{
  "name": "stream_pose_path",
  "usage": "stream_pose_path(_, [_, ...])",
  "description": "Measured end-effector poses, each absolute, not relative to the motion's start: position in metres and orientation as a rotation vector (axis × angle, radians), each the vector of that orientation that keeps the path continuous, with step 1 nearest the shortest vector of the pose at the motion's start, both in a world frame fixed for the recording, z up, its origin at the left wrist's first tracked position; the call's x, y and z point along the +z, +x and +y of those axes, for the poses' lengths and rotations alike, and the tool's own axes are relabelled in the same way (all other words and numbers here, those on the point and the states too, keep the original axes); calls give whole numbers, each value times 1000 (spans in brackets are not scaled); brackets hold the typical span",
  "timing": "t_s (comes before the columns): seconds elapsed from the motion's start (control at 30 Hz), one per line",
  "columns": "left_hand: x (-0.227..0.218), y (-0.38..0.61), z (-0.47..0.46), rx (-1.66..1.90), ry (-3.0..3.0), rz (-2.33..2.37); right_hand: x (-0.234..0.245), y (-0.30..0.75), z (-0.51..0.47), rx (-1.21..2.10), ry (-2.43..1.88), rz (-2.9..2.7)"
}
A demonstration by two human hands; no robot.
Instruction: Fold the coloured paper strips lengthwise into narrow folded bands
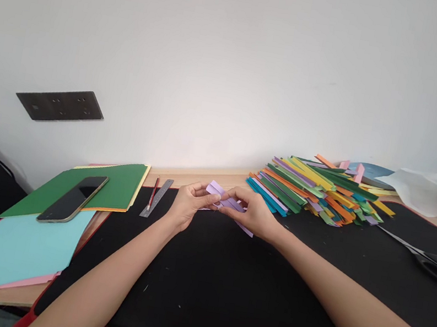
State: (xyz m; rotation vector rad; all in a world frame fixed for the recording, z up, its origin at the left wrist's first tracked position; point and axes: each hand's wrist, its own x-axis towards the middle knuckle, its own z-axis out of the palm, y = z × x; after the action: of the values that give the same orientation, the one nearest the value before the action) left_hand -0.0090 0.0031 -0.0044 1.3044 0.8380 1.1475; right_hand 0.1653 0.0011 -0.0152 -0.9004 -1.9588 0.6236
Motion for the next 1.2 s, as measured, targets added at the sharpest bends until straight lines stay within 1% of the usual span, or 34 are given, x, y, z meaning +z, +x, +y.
stream_pose_path(0.23, [-6, -8, 3, 1199, 1270, 850, -17, 163, 2, 665, -956, -1888])
stream_pose_path(0.37, [-7, -7, 3, 1237, 1286, 869, -19, 162, 2, 754, -940, -1839])
stream_pose_path(0.53, [-8, -8, 4, 1213, 1274, 889, -18, 161, 2, 811, -951, -1808])
stream_pose_path(0.8, [-9, -8, 6, 1200, 1206, 883, -14, 163, 1, 853, -932, -1815])
stream_pose_path(1.2, [-7, -5, 2, 1225, 1208, 847, -17, 161, 3, 832, -930, -1779])
